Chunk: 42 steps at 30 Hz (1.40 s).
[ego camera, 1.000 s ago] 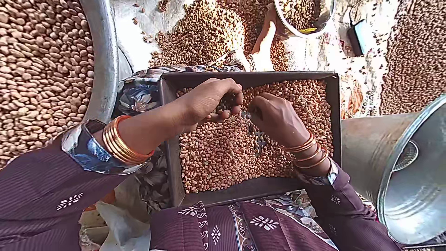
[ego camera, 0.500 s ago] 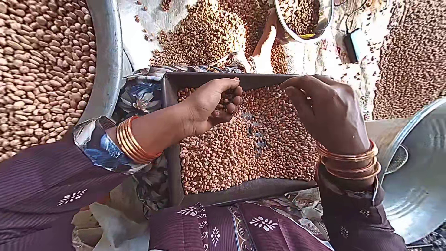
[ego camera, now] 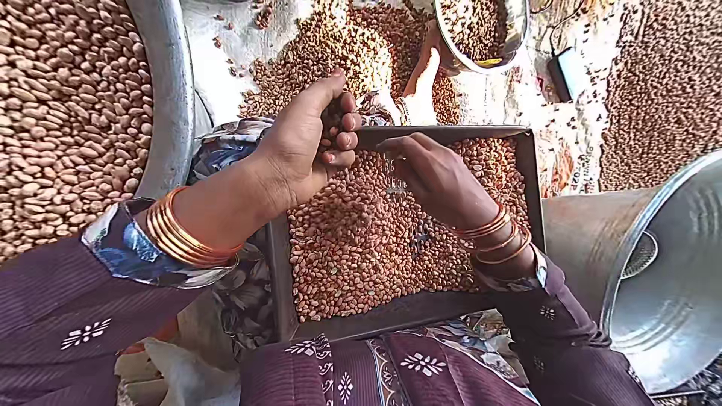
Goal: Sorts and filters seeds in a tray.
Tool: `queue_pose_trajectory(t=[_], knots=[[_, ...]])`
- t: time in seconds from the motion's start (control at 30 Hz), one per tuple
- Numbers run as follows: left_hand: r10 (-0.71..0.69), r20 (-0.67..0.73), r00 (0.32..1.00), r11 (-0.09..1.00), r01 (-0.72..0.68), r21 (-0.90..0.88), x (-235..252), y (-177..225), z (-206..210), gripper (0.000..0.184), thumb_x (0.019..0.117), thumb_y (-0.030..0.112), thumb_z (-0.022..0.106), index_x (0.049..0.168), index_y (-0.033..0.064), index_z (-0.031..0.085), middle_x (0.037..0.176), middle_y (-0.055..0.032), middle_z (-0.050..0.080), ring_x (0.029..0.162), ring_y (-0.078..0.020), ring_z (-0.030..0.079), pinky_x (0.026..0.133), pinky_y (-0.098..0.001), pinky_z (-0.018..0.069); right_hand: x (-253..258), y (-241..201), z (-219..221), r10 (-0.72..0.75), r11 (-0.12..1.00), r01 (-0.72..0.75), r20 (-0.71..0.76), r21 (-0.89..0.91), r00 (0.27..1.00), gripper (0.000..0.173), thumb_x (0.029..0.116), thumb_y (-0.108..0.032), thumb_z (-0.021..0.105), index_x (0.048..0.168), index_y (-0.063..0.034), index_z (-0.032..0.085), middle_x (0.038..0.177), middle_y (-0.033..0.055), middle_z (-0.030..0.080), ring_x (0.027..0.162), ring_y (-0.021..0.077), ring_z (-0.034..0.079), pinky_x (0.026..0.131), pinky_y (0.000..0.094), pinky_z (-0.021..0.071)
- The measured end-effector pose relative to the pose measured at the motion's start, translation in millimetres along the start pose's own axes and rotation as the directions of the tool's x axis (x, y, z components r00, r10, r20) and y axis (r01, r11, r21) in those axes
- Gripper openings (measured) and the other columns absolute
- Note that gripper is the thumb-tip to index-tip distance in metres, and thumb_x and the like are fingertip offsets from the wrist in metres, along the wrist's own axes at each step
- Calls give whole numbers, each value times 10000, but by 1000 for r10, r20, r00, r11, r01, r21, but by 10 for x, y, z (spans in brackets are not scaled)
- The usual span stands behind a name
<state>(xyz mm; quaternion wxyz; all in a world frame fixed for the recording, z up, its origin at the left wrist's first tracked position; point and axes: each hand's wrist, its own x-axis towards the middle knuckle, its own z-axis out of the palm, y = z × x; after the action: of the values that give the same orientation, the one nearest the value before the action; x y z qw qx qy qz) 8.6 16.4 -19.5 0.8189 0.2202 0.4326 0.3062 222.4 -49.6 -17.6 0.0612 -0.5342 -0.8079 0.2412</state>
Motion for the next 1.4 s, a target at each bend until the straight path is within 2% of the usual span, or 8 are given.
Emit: queue_pose_trajectory(t=[0.2, 0.37, 0.5, 0.67, 0.73, 0.83, 1.0, 1.4], knots=[[49, -5, 999, 997, -49, 53, 39, 68, -15, 449, 1129, 424, 277, 733, 242, 387, 549, 107, 315, 398, 1, 261, 373, -128, 237, -248, 182, 178, 510, 783, -453, 21, -427, 860, 271, 1026, -170, 586, 1166, 61, 600, 1118, 306, 609, 895, 501, 662, 652, 597, 542], [-4, 69, 998, 993, -4, 116, -14, 17, 18, 331, 1129, 312, 341, 964, 172, 591, 568, 120, 332, 399, 24, 258, 365, -115, 242, -415, 76, 191, 24, 991, -41, 131, 128, 991, 296, 1046, -192, 507, 1307, -100, 614, 1151, 78, 652, 841, 156, 682, 727, 349, 603], [-21, 109, 994, 980, -2, 199, -32, 2, 25, 304, 1121, 277, 386, 1025, 142, 640, 631, 104, 435, 421, 29, 291, 374, -109, 256, -562, 108, -14, 243, 952, -254, -84, -171, 967, 248, 1057, -172, 515, 1232, -47, 639, 1015, 151, 651, 708, 295, 661, 569, 462, 543], [-14, 92, 996, 949, -16, 314, -53, -34, 47, 356, 1125, 304, 371, 942, 149, 634, 689, 79, 534, 458, 18, 370, 404, -109, 290, -670, -92, 152, 562, 823, -499, 512, -270, 650, 535, 1057, -473, 523, 1271, 16, 552, 1148, 251, 639, 1015, 425, 678, 848, 578, 538], [-16, 73, 997, 942, -10, 335, -60, -34, 68, 401, 1128, 347, 342, 881, 163, 598, 677, 74, 529, 466, 10, 386, 414, -118, 300, -753, -196, 223, 265, 946, -323, 609, -16, 748, 561, 1042, -476, 538, 1314, 15, 520, 1151, 227, 641, 969, 375, 692, 815, 518, 561], [-10, 102, 995, 943, -24, 331, -52, -54, 68, 451, 1127, 391, 315, 806, 172, 543, 639, 74, 463, 456, 2, 351, 411, -126, 293, -748, -133, 222, -118, 895, -62, 368, 442, 922, 437, 1047, -334, 587, 1343, -14, 559, 1209, 144, 671, 919, 176, 717, 809, 343, 615], [-11, 95, 995, 955, -17, 296, -47, -68, 63, 422, 1127, 375, 330, 799, 189, 520, 620, 91, 443, 440, 10, 321, 400, -126, 270, -605, 116, -210, 109, 993, -112, -115, -24, 987, 230, 998, -114, 622, 1213, -73, 692, 1103, 119, 683, 797, 207, 706, 671, 377, 608], [-135, 77, 988, 941, 103, 324, -91, -176, 116, 412, 1116, 382, 368, 819, 174, 564, 637, 70, 473, 432, 10, 332, 384, -122, 273, -570, 552, 155, 300, 899, -291, -24, -327, 954, 90, 980, -47, 628, 1017, -32, 708, 1007, 192, 670, 736, 386, 688, 587, 558, 560]])
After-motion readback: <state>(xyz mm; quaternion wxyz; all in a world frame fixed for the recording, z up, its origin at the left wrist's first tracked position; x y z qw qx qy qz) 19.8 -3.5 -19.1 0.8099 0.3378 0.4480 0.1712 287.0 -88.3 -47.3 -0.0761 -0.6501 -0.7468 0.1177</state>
